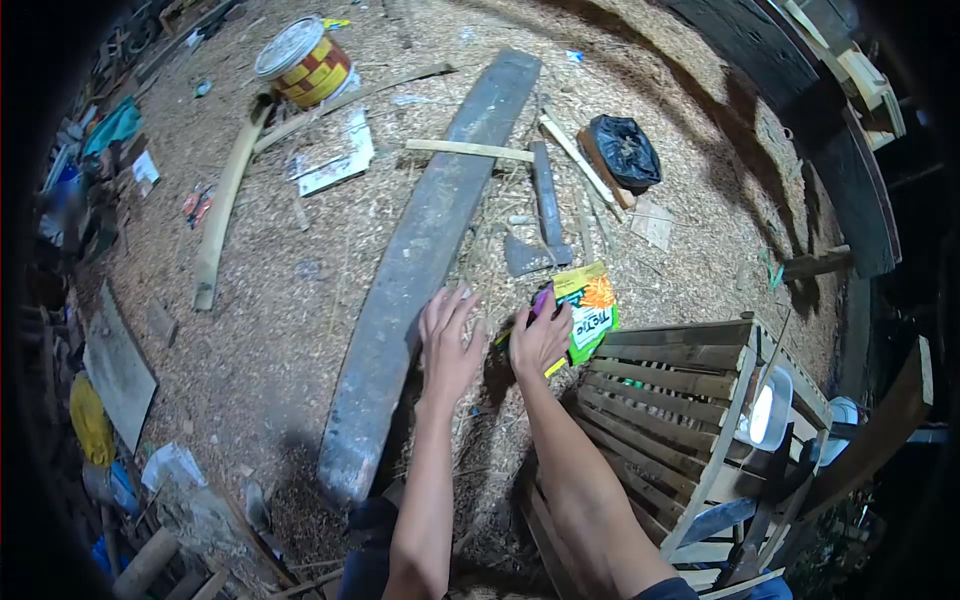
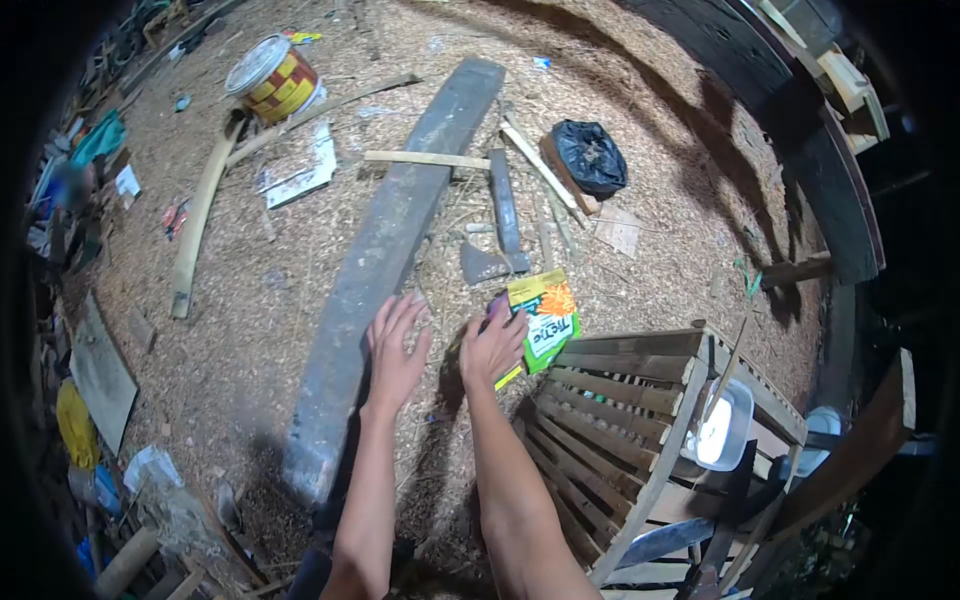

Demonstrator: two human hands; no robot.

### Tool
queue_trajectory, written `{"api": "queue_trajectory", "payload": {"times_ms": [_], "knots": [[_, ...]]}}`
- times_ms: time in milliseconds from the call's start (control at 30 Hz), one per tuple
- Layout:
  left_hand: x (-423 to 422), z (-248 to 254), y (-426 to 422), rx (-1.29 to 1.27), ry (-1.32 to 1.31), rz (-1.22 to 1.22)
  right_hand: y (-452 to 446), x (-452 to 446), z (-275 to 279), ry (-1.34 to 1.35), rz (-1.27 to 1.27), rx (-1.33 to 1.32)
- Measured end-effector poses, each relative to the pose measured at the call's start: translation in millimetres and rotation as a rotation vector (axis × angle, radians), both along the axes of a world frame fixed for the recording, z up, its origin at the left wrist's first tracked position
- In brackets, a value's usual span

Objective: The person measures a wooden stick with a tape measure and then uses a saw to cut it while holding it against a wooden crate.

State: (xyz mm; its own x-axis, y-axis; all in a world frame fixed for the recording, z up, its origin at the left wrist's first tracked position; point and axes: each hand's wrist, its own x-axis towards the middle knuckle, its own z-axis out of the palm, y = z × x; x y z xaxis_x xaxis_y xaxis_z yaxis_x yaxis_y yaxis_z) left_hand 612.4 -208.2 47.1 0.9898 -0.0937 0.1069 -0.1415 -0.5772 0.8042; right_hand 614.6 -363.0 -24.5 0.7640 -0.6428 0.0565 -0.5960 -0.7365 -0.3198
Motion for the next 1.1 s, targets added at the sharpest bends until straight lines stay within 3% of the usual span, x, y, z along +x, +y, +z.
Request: {"api": "queue_trajectory", "payload": {"times_ms": [100, 167, 300, 633, 800, 933, 1000, 1033, 1100], "knots": [[7.9, -7.5, -2.3, 0.051, -0.016, 0.016, -14.5, 13.5, 2.1, 0.113, 0.006, 0.026], [6.7, -14.5, -6.0, 0.06, -0.015, -0.002, -15.5, 15.9, -0.3, 0.097, -0.041, -0.125], [2.8, -21.9, -8.8, 0.033, -0.013, 0.017, -36.3, 15.6, 2.3, 0.233, -0.13, -0.015], [-1.9, -34.4, -22.9, -0.016, 0.042, -0.01, -41.0, -10.6, -3.7, -0.272, 0.175, -0.176], [-5.1, -38.2, -35.2, -0.085, 0.033, 0.042, -23.7, -6.9, 0.3, -0.37, 0.256, -0.094], [-5.5, -30.0, -40.5, -0.152, -0.02, 0.097, -6.1, -5.8, 36.1, -0.39, 0.337, -0.062], [-2.7, -14.0, -35.7, -0.371, 0.133, 0.127, 4.8, -8.2, 56.3, -0.352, 0.332, 0.113], [-2.2, -2.8, -34.2, -0.421, 0.095, 0.136, 9.0, -9.7, 67.0, -0.367, 0.336, 0.111], [1.0, 27.7, -31.9, -0.447, 0.315, 0.146, 17.8, -7.7, 100.2, -0.509, 0.462, 0.232]]}}
